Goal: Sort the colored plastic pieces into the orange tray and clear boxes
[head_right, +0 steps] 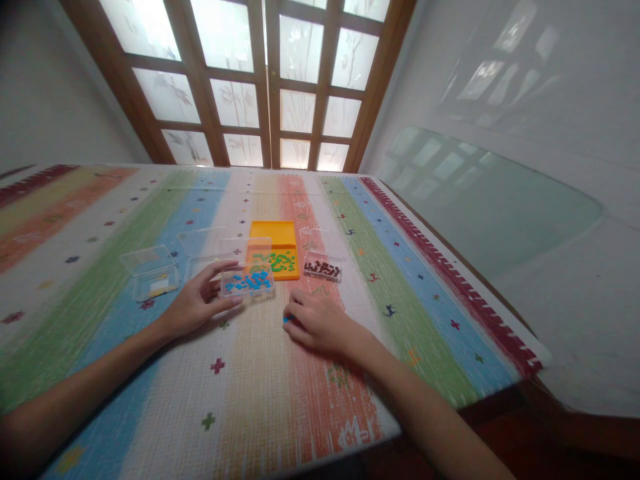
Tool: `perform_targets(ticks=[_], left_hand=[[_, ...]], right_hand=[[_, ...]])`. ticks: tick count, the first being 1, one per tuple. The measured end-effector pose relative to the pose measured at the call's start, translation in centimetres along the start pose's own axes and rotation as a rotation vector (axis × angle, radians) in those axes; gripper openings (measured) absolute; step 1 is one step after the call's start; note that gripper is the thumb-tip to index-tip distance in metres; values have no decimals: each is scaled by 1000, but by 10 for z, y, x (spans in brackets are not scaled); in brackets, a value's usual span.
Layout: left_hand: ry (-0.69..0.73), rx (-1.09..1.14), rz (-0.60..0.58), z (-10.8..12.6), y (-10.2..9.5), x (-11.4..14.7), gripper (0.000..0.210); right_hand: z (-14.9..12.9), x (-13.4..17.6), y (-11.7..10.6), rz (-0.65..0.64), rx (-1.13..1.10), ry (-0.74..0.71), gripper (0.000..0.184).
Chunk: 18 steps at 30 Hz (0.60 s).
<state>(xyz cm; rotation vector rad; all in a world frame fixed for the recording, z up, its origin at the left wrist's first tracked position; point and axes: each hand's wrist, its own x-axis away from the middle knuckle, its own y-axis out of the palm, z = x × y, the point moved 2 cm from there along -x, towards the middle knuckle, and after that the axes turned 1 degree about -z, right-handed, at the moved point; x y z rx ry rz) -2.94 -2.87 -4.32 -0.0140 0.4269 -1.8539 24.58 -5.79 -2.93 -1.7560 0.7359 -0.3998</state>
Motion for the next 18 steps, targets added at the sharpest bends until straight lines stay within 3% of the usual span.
perform_targets(ticks=[7, 18], left_hand=[[-21, 21, -10, -4, 0, 0, 63], [-12, 12, 1, -2, 0, 0, 62]], right_hand=[[3, 3, -4, 82, -41, -34, 17], [1, 1, 0, -14, -67, 29, 13]])
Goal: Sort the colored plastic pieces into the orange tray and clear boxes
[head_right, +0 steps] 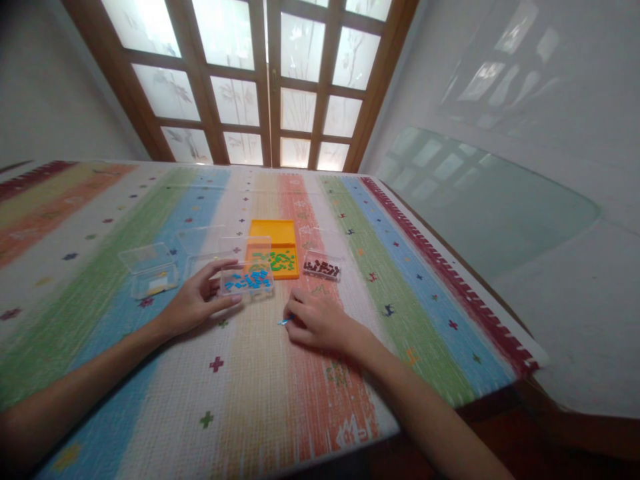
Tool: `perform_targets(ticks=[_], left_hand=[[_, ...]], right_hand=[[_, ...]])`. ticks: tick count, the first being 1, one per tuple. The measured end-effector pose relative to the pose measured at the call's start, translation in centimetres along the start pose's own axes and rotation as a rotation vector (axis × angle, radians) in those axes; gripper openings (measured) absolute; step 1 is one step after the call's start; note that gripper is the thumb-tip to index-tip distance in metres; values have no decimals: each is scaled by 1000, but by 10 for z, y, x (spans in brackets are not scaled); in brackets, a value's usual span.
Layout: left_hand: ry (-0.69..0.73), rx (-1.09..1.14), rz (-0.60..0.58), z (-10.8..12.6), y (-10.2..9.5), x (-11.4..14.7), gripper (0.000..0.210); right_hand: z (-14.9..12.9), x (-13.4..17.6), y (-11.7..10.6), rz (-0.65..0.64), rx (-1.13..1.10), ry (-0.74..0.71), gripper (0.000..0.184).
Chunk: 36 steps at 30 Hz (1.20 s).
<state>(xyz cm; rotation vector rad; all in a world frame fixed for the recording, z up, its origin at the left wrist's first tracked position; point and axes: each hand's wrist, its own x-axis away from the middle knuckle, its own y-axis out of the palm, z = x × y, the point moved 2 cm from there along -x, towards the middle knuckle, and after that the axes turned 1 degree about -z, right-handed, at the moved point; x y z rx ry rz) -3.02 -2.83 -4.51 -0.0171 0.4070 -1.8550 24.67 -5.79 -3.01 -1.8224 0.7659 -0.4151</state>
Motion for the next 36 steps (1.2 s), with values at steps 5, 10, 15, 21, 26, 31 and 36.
perform_targets(ticks=[5, 10, 15, 21, 26, 31, 36], left_hand=[[-10, 4, 0, -3, 1, 0, 64], [-14, 12, 0, -2, 1, -1, 64], [-9, 0, 5, 1, 1, -1, 62], [-16, -7, 9, 1, 1, -1, 63], [-21, 13, 1, 1, 1, -1, 64], [-12, -2, 7, 3, 1, 0, 62], [-10, 6, 3, 3, 1, -1, 61]], right_hand=[[0, -2, 5, 11, 54, -17, 12], [0, -2, 4, 22, 43, -37, 12], [-3, 0, 0, 15, 38, -58, 13], [-2, 2, -3, 29, 7, -77, 17], [-1, 2, -3, 7, 19, -77, 17], [-1, 2, -3, 15, 24, -62, 16], [-1, 3, -5, -4, 6, -57, 15]])
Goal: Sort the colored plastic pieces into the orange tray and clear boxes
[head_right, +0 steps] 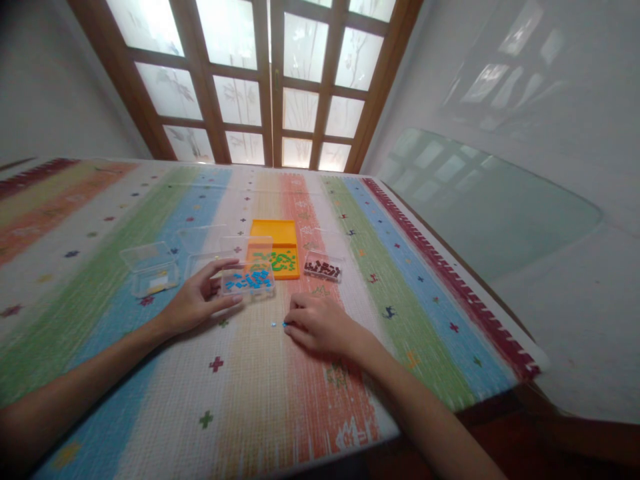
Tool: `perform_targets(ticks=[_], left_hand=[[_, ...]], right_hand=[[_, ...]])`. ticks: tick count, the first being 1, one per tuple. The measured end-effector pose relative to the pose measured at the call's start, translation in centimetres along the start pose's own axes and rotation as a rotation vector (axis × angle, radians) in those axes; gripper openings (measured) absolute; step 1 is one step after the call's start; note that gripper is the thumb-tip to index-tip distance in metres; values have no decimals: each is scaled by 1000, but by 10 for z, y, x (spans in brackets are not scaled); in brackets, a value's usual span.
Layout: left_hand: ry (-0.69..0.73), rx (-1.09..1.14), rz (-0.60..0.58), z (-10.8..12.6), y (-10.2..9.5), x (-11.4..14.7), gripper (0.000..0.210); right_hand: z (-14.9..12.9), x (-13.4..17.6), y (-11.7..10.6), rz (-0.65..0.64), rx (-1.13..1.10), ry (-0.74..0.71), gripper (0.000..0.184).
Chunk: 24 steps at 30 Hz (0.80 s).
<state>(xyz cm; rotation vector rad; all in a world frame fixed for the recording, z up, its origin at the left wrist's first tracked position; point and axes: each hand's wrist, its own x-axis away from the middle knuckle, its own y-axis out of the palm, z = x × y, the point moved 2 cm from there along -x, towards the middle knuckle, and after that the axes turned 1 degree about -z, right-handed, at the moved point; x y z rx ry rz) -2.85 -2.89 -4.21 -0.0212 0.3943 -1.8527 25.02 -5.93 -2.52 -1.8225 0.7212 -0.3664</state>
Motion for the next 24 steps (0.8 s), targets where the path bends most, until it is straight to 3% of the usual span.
perform_targets(ticks=[6, 18, 24], left_hand=[[-5, -3, 3, 0, 0, 0, 62], [22, -6, 12, -1, 0, -1, 61], [22, 22, -2, -2, 0, 0, 64]], right_hand=[[0, 0, 0, -9, 21, -15, 17], [-10, -7, 20, 24, 317, -43, 12], [-12, -7, 16, 32, 254, -50, 11]])
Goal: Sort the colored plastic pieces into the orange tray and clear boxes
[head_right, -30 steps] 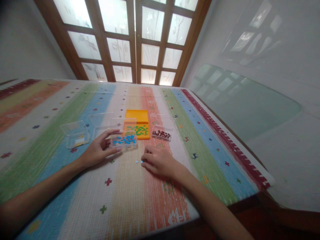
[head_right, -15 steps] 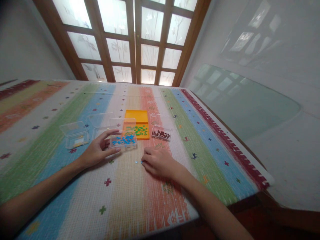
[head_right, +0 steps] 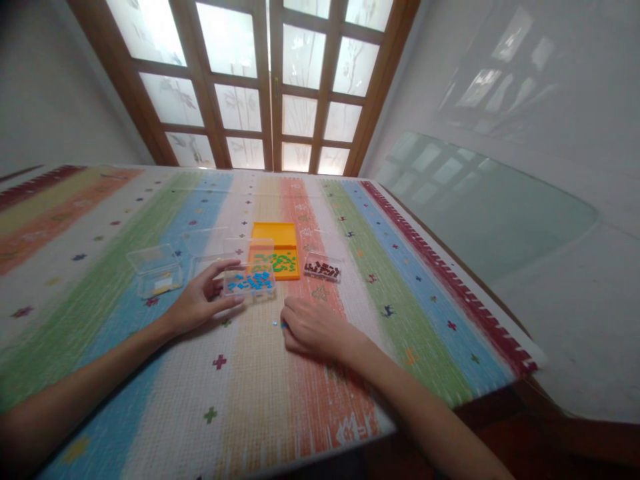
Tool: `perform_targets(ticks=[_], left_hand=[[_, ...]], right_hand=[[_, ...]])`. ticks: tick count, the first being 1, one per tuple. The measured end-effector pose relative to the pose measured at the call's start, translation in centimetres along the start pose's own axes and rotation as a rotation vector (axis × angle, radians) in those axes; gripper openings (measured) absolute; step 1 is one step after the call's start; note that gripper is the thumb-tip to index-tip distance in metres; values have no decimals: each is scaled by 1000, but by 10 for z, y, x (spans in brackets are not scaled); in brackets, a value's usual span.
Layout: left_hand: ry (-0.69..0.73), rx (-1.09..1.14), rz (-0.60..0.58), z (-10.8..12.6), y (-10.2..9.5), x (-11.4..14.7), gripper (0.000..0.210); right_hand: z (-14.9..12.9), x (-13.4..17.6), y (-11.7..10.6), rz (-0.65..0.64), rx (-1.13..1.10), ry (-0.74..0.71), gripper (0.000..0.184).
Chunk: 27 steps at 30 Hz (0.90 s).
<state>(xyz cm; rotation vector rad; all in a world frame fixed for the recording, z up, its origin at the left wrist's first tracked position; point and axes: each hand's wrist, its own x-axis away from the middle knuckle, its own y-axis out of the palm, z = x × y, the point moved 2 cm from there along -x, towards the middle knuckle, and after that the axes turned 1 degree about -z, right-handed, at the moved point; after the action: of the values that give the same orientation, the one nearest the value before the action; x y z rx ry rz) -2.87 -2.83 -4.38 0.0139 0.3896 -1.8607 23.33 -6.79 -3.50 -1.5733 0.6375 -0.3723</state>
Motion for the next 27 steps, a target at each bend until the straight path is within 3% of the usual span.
perform_targets(ticks=[5, 10, 18, 27], left_hand=[[3, 47, -34, -2, 0, 1, 67], [47, 64, -49, -1, 1, 2, 68], [48, 59, -57, -4, 0, 2, 69], [72, 57, -60, -4, 0, 2, 70]], right_hand=[[8, -9, -22, 66, -196, -44, 7], [19, -50, -37, 77, -228, -46, 8], [4, -115, -36, -42, -135, -41, 11], [2, -127, -29, -89, -60, 40, 23]])
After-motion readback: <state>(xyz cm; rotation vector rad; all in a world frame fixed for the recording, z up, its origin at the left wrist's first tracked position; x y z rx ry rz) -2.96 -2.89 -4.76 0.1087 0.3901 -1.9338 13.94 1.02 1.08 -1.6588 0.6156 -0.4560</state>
